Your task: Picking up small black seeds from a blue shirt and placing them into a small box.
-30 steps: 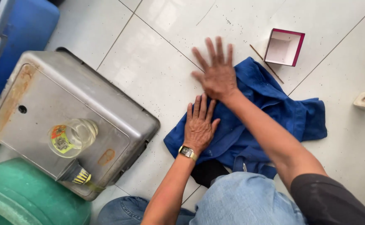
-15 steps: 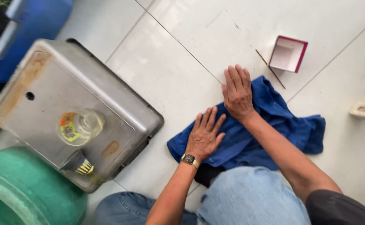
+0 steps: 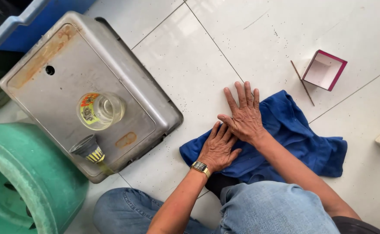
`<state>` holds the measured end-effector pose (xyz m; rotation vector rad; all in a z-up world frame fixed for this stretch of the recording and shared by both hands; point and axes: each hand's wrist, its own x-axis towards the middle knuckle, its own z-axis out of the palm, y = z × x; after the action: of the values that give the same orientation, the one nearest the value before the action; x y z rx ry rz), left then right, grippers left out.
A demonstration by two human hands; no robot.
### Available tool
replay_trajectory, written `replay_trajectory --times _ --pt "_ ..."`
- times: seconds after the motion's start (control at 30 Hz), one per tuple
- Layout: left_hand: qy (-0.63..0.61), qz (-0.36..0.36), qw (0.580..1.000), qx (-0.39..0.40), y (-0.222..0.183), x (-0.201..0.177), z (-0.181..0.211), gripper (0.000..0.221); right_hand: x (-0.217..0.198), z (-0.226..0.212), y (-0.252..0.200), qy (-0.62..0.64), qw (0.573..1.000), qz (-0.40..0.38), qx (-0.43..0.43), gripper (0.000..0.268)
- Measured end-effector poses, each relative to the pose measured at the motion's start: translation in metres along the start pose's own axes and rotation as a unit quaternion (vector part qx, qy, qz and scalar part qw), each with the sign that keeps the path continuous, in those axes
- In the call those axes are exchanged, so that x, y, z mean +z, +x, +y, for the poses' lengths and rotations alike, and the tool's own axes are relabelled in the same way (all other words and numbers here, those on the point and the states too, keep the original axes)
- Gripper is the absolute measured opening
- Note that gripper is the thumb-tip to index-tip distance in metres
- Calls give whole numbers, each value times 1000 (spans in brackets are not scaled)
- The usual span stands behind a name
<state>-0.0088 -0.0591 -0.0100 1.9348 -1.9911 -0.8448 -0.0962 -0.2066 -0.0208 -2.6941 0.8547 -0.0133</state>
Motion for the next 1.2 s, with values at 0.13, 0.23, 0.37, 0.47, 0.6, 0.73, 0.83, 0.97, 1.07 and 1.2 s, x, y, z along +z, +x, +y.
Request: replay_trajectory --times 0.13,0.23,0.37,0.47,0.6,0.73,0.83,0.97,1.07,1.2 --pt "-12 13 1000 -1 1 2 -1 71 -3 4 3 -12 1000 -7 -3 85" --pt "-7 50 999 13 0 0 -1 72 -9 2 11 1 1000 -5 15 87" --pt "-24 27 999 2 0 -4 -2 70 -12 -8 32 -21 1000 -2 -8 88" --pt "-24 23 999 2 -2 -10 -1 70 -7 -14 42 -39 999 -8 -26 89" --pt "-13 43 999 11 -2 -3 -4 70 3 -10 45 -66 997 -27 -29 89" --pt "-18 46 999 9 -2 1 -3 69 0 -8 34 -39 999 -17 -23 90" --pt "-22 16 1000 0 -1 -3 -4 68 2 -10 32 -47 998 2 -52 90" --pt "-27 6 1000 -3 -2 -5 -3 66 -8 -13 28 -60 997 -20 -39 86" --pt "-14 22 1000 5 0 1 -4 67 -17 -5 11 -44 999 -21 -15 89" --pt "-19 57 998 14 1 6 -4 72 -18 7 -6 -33 999 -8 14 90"
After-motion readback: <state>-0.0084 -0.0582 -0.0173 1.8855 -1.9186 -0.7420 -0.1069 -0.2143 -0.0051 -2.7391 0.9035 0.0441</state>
